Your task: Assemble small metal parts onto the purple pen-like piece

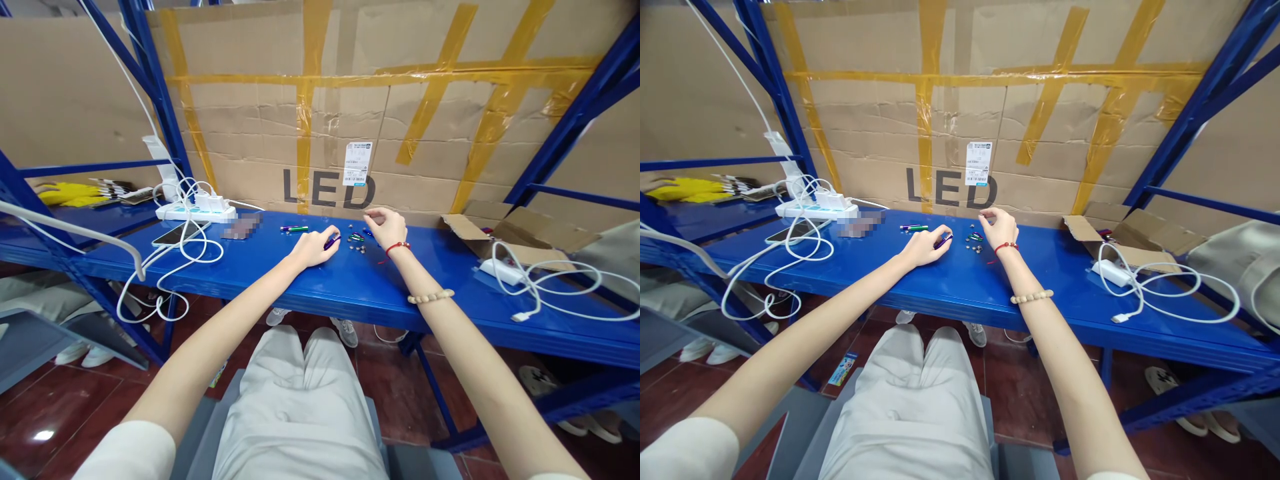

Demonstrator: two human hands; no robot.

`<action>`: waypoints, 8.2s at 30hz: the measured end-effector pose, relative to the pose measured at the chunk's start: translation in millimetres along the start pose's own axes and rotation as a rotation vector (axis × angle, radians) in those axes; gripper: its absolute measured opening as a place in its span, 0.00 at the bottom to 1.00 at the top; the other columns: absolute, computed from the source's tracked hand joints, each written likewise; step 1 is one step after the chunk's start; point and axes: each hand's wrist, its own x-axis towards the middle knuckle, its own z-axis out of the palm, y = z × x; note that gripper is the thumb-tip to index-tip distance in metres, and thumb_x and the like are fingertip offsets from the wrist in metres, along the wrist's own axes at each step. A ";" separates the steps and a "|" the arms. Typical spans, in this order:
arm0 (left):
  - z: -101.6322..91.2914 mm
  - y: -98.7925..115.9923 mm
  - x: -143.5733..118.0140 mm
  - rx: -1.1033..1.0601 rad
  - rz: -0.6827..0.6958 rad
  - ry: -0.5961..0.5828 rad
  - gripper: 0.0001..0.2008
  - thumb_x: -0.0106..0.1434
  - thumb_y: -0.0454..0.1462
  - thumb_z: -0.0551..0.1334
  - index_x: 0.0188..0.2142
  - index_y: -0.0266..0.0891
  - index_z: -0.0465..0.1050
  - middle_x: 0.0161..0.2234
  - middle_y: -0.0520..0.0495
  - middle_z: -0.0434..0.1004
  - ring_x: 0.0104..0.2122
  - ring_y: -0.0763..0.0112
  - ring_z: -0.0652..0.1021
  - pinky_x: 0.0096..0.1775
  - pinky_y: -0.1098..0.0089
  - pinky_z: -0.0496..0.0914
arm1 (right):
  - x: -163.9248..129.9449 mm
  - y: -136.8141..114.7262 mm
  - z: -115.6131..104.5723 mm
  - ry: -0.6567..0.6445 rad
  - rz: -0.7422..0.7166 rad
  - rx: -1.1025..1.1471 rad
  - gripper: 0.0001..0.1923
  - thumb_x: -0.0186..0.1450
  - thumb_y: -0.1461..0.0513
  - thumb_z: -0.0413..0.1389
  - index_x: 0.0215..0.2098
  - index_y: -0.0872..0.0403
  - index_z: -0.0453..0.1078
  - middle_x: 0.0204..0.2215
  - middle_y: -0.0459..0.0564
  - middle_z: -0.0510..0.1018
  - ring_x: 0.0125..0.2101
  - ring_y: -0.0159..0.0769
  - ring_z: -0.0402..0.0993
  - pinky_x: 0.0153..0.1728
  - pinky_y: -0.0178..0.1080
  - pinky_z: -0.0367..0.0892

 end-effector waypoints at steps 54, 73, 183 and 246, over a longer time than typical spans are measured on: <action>-1.8 1.4 1.1 0.008 -0.023 -0.059 0.12 0.68 0.43 0.48 0.46 0.42 0.63 0.41 0.50 0.76 0.38 0.64 0.77 0.30 0.74 0.64 | -1.3 -1.1 10.0 -0.420 0.242 0.621 0.16 0.53 0.58 0.63 0.38 0.57 0.75 0.35 0.51 0.77 0.28 0.28 0.70 0.20 0.26 0.62; 2.0 2.1 0.6 0.067 0.034 -0.143 0.14 0.66 0.43 0.48 0.44 0.39 0.65 0.37 0.44 0.75 0.37 0.62 0.76 0.35 0.70 0.66 | -4.2 -13.1 10.4 -0.422 0.213 0.842 0.26 0.41 0.47 0.66 0.31 0.58 0.75 0.30 0.50 0.76 0.20 0.22 0.63 0.18 0.26 0.61; 0.2 -5.7 -3.6 -0.074 0.141 -0.144 0.06 0.65 0.34 0.53 0.42 0.40 0.64 0.42 0.49 0.75 0.40 0.65 0.76 0.35 0.73 0.66 | -12.9 -4.4 5.1 -0.533 -0.351 0.404 0.22 0.49 0.47 0.60 0.23 0.59 0.74 0.23 0.50 0.73 0.17 0.28 0.64 0.20 0.33 0.60; 0.6 -3.1 -5.4 0.033 0.231 -0.139 0.07 0.65 0.36 0.53 0.40 0.40 0.68 0.40 0.49 0.77 0.37 0.67 0.77 0.28 0.75 0.63 | -14.9 -1.9 3.7 -0.999 -0.160 0.472 0.25 0.51 0.43 0.57 0.21 0.59 0.72 0.17 0.48 0.72 0.17 0.25 0.63 0.18 0.29 0.58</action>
